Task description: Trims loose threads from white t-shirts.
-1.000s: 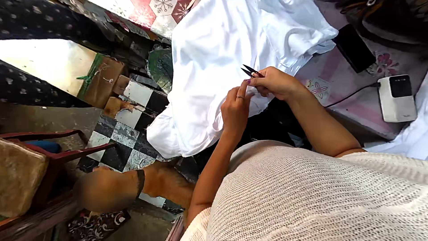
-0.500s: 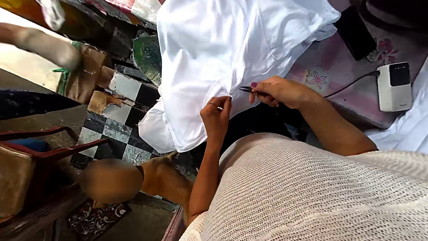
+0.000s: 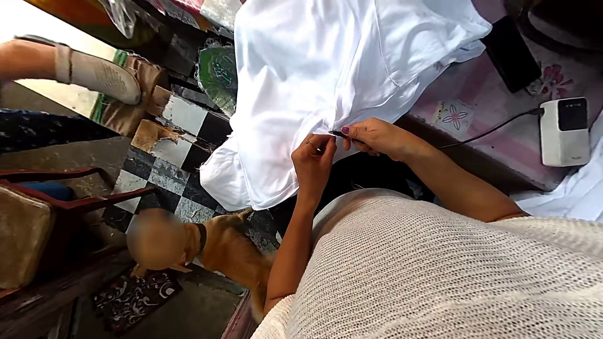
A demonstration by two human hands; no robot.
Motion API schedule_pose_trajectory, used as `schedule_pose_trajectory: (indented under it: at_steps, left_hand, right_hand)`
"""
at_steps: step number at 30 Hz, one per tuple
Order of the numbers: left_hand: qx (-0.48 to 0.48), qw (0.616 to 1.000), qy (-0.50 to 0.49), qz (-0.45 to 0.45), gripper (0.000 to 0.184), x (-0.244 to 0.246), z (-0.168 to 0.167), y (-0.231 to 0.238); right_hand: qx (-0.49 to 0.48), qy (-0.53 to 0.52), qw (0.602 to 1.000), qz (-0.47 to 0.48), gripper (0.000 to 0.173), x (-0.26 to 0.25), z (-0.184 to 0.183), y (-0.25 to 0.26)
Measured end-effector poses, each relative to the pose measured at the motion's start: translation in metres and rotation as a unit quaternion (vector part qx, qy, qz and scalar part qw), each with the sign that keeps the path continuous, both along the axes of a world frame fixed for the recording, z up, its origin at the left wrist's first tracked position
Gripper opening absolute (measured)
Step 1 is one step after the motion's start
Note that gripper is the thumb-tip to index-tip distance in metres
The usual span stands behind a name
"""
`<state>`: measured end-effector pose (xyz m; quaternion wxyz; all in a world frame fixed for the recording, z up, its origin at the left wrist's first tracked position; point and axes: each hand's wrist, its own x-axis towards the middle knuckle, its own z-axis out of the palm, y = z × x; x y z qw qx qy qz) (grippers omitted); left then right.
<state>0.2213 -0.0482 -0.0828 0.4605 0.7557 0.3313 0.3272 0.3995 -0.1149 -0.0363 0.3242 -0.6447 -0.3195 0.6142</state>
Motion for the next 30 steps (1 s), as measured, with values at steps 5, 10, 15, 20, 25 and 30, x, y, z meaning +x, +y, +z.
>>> schedule_pose_trajectory:
  at_steps: [5, 10, 15, 20, 25, 30]
  left_hand:
    - [0.007, 0.999, 0.035, -0.003, 0.010, -0.004, -0.002, -0.001]
    - [-0.055, 0.982, 0.171, -0.053, 0.022, -0.010, 0.019, -0.002]
    - [0.092, 0.988, 0.122, -0.032, 0.018, 0.017, -0.015, 0.000]
    - [-0.040, 0.957, 0.280, -0.069, 0.016, -0.012, 0.012, 0.026]
    - [0.080, 0.988, 0.130, 0.018, 0.025, 0.014, 0.034, 0.007]
    - [0.177, 0.979, 0.097, 0.008, 0.021, 0.044, 0.005, 0.015]
  right_hand:
    - [0.009, -0.005, 1.000, -0.017, 0.038, 0.001, -0.007, -0.002]
    - [0.194, -0.175, 0.965, 0.009, 0.032, 0.008, 0.002, -0.010]
    - [0.234, -0.413, 0.880, 0.014, 0.026, 0.012, -0.041, 0.025]
    - [0.129, -0.186, 0.966, -0.123, 0.017, 0.037, -0.039, 0.044]
    - [0.088, -0.057, 0.981, -0.162, 0.011, 0.040, -0.031, 0.043]
    - [0.082, -0.029, 0.981, -0.174, 0.013, 0.037, -0.027, 0.040]
